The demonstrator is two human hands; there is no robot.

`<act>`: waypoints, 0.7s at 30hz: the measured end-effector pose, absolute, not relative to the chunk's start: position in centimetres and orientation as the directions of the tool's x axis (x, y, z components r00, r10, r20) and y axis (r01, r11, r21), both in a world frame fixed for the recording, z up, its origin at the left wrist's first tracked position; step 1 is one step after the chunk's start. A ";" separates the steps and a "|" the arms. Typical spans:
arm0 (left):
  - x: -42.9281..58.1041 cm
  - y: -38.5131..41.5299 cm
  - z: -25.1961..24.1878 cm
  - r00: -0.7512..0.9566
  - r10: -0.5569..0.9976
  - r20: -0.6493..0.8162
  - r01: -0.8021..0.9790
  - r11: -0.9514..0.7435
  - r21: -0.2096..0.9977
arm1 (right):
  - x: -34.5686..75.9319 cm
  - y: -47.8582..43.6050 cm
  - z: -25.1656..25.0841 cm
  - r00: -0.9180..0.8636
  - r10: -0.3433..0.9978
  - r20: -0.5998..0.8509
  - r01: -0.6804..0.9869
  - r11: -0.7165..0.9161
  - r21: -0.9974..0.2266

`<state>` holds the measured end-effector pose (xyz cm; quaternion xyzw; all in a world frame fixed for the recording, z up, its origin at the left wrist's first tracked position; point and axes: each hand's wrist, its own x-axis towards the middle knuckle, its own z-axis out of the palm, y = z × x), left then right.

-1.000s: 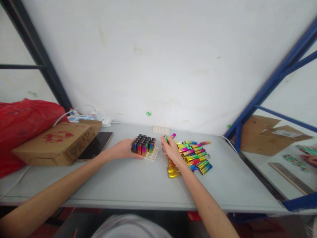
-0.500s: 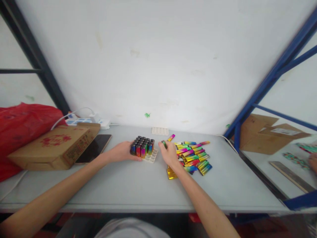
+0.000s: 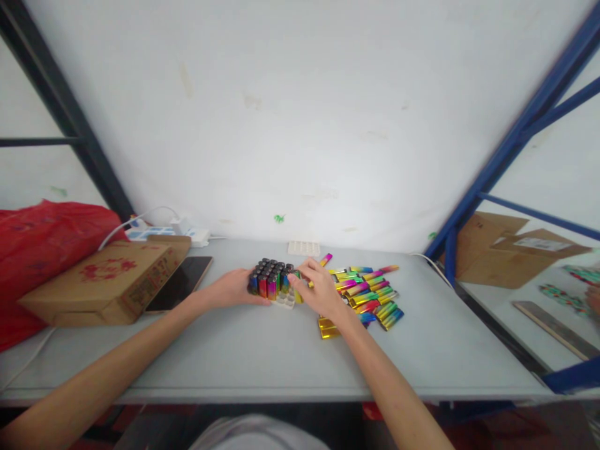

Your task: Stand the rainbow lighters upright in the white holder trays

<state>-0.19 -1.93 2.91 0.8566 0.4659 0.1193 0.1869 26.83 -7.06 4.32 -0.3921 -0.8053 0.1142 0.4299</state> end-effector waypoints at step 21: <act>-0.2 -1.7 2.6 0.557 0.830 0.035 0.752 -0.522 0.402 | 26.1 -6.1 2.1 -0.477 0.684 0.552 0.577 0.717 -0.391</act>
